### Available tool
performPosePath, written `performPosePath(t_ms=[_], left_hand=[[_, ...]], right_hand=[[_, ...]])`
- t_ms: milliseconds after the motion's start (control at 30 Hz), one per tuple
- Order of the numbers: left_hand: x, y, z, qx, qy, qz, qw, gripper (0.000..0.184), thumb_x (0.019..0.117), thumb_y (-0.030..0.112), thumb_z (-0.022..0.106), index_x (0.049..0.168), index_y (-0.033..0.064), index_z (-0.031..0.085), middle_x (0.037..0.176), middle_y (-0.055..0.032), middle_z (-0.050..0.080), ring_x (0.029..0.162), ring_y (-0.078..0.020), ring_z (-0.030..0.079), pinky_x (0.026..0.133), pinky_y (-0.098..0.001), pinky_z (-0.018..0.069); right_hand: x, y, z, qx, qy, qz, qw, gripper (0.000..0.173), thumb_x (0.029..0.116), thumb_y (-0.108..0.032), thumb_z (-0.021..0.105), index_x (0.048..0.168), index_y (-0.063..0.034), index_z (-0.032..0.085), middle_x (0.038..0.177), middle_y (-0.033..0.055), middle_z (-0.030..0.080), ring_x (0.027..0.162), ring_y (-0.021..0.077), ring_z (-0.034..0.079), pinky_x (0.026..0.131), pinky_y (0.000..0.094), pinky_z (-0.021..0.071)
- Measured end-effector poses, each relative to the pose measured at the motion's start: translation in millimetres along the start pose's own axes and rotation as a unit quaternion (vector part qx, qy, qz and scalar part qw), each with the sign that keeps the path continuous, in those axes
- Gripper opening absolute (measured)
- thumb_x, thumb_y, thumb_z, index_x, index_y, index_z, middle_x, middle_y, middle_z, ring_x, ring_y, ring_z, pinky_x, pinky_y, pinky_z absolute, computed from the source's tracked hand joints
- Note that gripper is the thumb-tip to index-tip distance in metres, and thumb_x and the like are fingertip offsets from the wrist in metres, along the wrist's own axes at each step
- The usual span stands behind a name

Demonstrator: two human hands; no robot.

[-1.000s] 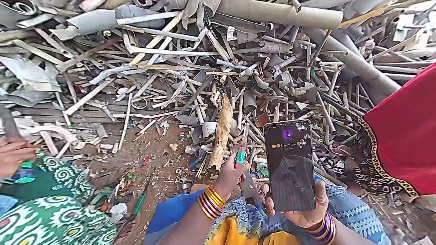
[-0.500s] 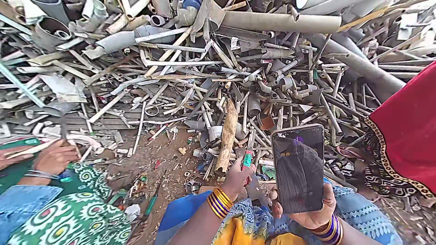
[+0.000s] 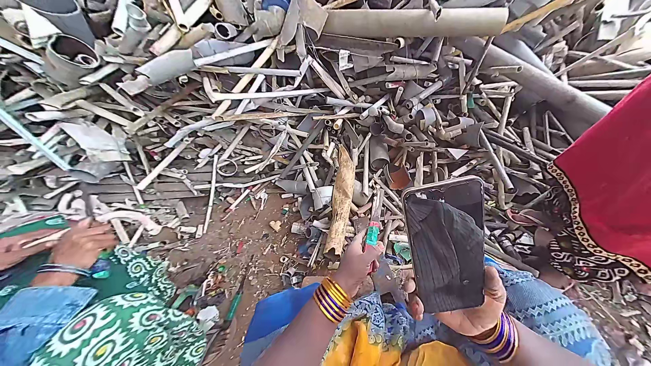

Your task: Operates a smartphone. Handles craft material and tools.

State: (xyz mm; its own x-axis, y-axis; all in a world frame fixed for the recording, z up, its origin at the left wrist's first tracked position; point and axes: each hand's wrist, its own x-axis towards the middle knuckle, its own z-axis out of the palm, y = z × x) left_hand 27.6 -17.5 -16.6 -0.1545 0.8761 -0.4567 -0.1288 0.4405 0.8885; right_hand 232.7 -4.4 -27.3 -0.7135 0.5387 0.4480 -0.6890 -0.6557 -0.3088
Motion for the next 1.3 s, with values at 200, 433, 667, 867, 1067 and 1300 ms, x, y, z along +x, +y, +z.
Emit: performPosePath(t_ms=[200, 433, 667, 867, 1067, 1300], left_hand=[[-1.6, 2.1, -0.5, 0.003, 0.005, 0.007, 1.0, 0.06, 0.1007, 0.008, 0.057, 0.155, 0.0019, 0.031, 0.091, -0.005, 0.061, 0.059, -0.0046, 0.055, 0.053, -0.0188, 0.0485], [-1.0, -0.8, -0.5, -0.004, 0.008, 0.03, 1.0, 0.055, 0.1005, 0.006, 0.056, 0.15, -0.0018, 0.034, 0.087, -0.0026, 0.062, 0.057, -0.0035, 0.056, 0.053, -0.0171, 0.0499], [-0.1, -1.9, -0.2, 0.005, 0.007, 0.032, 0.999, 0.053, 0.0997, 0.002, 0.053, 0.15, -0.0018, 0.035, 0.092, -0.003, 0.063, 0.057, -0.0029, 0.056, 0.052, -0.0159, 0.0498], [2.8, -4.7, 0.6, -0.006, 0.001, 0.033, 0.999, 0.052, 0.1011, 0.004, 0.054, 0.15, -0.0011, 0.036, 0.091, -0.0036, 0.065, 0.057, -0.0023, 0.056, 0.051, -0.0157, 0.0477], [2.8, -3.4, 1.9, 0.0, 0.0, 0.028, 1.0, 0.055, 0.0996, 0.003, 0.055, 0.151, -0.0018, 0.034, 0.093, -0.0045, 0.064, 0.059, -0.0042, 0.057, 0.053, -0.0173, 0.0495], [2.3, -2.2, 4.4, -0.003, 0.006, 0.022, 1.0, 0.053, 0.1006, 0.003, 0.054, 0.149, -0.0016, 0.035, 0.089, -0.003, 0.063, 0.057, -0.0026, 0.055, 0.051, -0.0155, 0.0485]], right_hand=[[-1.2, 1.1, -0.9, 0.005, 0.03, 0.014, 0.999, 0.061, 0.0901, -0.052, 0.065, 0.135, -0.0112, 0.064, 0.137, 0.0169, 0.062, 0.122, 0.0318, 0.063, 0.1, 0.0471, 0.0531], [2.1, 2.1, -0.8, -0.004, 0.066, -0.018, 0.998, 0.051, 0.0932, -0.046, 0.065, 0.132, -0.0113, 0.066, 0.134, 0.0149, 0.065, 0.125, 0.0309, 0.062, 0.103, 0.0521, 0.0512], [2.7, -0.4, 3.8, -0.008, 0.086, -0.03, 0.996, 0.058, 0.0924, -0.058, 0.064, 0.13, -0.0141, 0.067, 0.13, 0.0121, 0.067, 0.124, 0.0287, 0.063, 0.103, 0.0507, 0.0523], [2.0, -4.7, 4.3, 0.007, 0.075, -0.008, 0.997, 0.061, 0.0925, -0.06, 0.062, 0.132, -0.0145, 0.065, 0.131, 0.0134, 0.066, 0.124, 0.0312, 0.063, 0.103, 0.0549, 0.0517], [-0.2, -8.3, 2.8, 0.033, 0.061, 0.011, 0.998, 0.062, 0.091, -0.057, 0.065, 0.133, -0.0121, 0.064, 0.133, 0.0172, 0.065, 0.125, 0.0354, 0.062, 0.103, 0.0563, 0.0517], [0.2, -12.8, 4.5, 0.038, 0.053, 0.012, 0.998, 0.064, 0.0893, -0.056, 0.068, 0.133, -0.0103, 0.063, 0.13, 0.0174, 0.066, 0.121, 0.0346, 0.064, 0.102, 0.0548, 0.0527]])
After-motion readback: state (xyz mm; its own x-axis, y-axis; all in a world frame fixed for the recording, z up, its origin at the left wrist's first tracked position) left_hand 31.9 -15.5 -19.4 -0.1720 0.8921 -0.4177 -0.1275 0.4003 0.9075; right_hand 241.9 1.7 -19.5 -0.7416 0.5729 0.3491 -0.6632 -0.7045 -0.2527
